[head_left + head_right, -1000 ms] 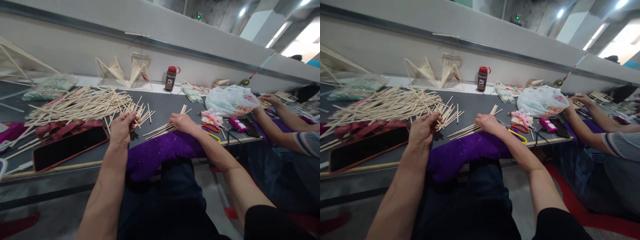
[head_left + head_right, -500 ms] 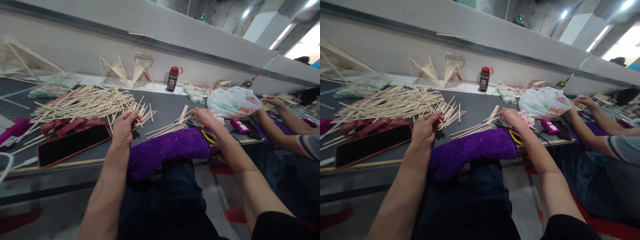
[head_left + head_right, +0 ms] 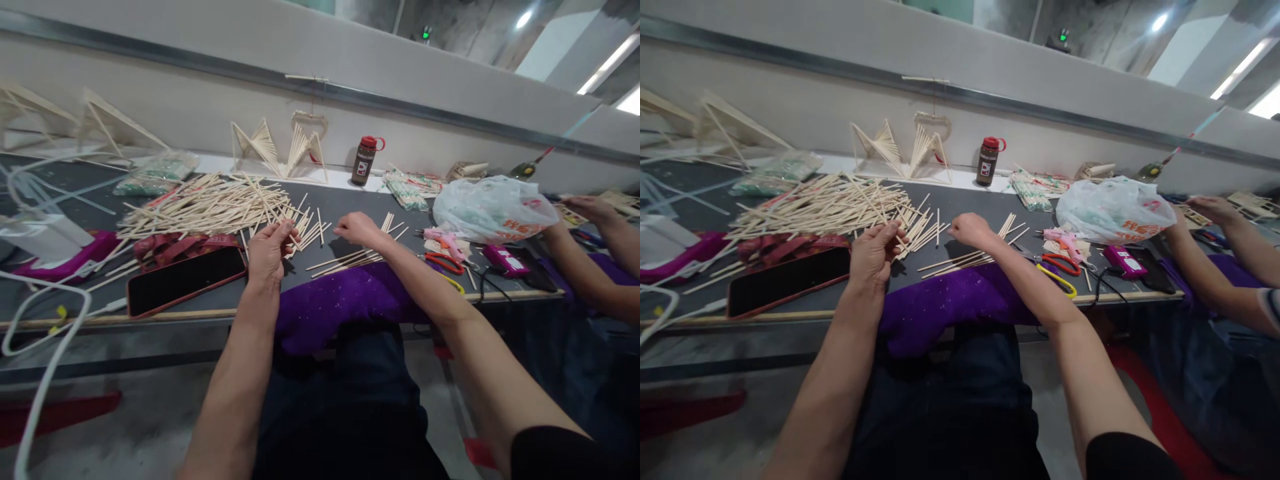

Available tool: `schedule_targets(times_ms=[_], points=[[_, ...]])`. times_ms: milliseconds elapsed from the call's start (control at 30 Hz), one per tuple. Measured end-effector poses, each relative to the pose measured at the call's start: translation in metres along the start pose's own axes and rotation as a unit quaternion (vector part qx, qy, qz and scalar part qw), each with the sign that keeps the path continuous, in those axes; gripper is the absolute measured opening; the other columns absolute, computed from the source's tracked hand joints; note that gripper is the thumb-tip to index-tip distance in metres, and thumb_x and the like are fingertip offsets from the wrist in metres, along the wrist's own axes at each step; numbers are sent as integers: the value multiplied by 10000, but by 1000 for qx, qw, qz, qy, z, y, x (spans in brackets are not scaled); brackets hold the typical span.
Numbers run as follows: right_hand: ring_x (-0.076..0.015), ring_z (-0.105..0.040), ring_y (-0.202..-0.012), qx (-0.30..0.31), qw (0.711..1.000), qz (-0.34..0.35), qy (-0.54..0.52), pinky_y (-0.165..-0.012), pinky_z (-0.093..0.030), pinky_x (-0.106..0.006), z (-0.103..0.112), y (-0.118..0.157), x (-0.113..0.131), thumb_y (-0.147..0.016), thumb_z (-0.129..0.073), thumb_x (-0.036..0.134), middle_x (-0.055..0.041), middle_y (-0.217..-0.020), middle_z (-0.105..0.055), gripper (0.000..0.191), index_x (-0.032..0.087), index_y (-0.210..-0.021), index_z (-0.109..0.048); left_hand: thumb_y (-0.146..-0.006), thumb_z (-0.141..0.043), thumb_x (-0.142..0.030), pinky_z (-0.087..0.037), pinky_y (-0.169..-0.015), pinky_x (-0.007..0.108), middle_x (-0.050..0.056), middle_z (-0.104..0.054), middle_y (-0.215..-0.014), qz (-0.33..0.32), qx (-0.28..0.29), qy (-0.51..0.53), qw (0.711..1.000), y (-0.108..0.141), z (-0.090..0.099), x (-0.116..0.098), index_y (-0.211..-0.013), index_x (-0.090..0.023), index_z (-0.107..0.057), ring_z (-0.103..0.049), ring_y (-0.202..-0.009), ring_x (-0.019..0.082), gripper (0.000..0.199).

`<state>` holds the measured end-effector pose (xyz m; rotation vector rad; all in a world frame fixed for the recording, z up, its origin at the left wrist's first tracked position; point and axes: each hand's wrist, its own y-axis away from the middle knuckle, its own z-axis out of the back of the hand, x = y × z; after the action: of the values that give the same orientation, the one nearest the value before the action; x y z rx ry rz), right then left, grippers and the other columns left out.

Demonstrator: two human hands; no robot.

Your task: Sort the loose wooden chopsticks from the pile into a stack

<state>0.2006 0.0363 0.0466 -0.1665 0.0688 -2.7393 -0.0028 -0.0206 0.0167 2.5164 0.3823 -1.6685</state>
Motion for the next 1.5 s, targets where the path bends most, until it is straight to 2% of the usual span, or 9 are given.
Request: schedule_targets(times_ms=[100, 267, 367, 467, 600, 767, 967, 1233, 1500], points=[[-184, -606, -674, 35, 997, -55, -48, -542, -348, -256, -15, -22, 25, -805, -554, 502, -111, -725, -679, 387, 157, -713, -704, -591, -787, -362, -348, -397, 146, 12, -654, -640, 12, 15, -6, 1000, 2, 1, 0, -762, -137, -693, -598, -529, 87, 297], [-128, -567, -512, 24, 982, -78, -168, -498, -357, -227, -26, -24, 24, -746, -597, 314, -63, -582, -628, 218, 159, -594, -607, -595, -791, -389, -363, -412, 145, 27, -659, -667, 17, 23, -2, 1000, 2, 1, 2, -734, -142, -707, -593, -560, 88, 296], [-76, -502, -415, -9, 931, -38, -364, -452, -362, -196, -24, -10, 21, -807, -544, 326, -16, -573, -624, 223, 173, -643, -551, -567, -814, -377, -385, -420, 156, 11, -627, -635, 28, 8, -17, 999, -2, -3, 6, -697, -148, -716, -536, -528, 73, 281], [-53, -465, -388, -12, 872, 15, -489, -412, -340, -173, -18, 4, 27, -836, -562, 393, 18, -567, -611, 251, 188, -698, -514, -558, -826, -357, -370, -398, 170, -8, -546, -530, 59, 40, -25, 997, -12, -10, 10, -622, -138, -694, -467, -466, 65, 263], [-36, -438, -388, 3, 838, 48, -543, -396, -321, -157, -12, 10, 34, -842, -593, 440, 38, -550, -591, 294, 187, -717, -511, -578, -822, -343, -384, -409, 178, -8, -522, -506, 69, 104, 2, 992, -26, -23, 11, -587, -131, -661, -457, -447, 62, 266], [-26, -395, -364, 24, 805, 21, -592, -349, -264, -151, -21, 5, 29, -808, -624, 499, 54, -519, -554, 356, 169, -712, -530, -550, -842, -322, -404, -443, 169, -14, -563, -566, 110, 138, 39, 984, -34, -30, 13, -678, -132, -671, -492, -482, 60, 285], [-29, -424, -377, 49, 811, 10, -583, -339, -271, -146, -25, 6, 31, -808, -641, 417, 39, -527, -560, 314, 149, -663, -567, -548, -841, -305, -374, -431, 170, -21, -542, -519, 103, 150, 4, 983, -37, -24, 15, -686, -103, -671, -473, -444, 52, 298], [-47, -510, -431, 68, 786, -66, -611, -325, -288, -144, -25, 3, 29, -849, -598, 338, -16, -637, -648, 229, 127, -786, -661, -591, -793, -318, -397, -453, 174, -16, -568, -553, 23, 62, -12, 998, -43, -13, 17, -661, -114, -657, -494, -484, 60, 255], [-54, -513, -423, 36, 857, -5, -513, -350, -336, -148, -30, 4, 34, -816, -599, 216, 6, -590, -626, 126, 132, -740, -652, -645, -729, -343, -405, -477, 205, -11, -558, -541, -33, 70, -120, 990, -37, -14, 16, -628, -125, -662, -492, -497, 80, 229]])
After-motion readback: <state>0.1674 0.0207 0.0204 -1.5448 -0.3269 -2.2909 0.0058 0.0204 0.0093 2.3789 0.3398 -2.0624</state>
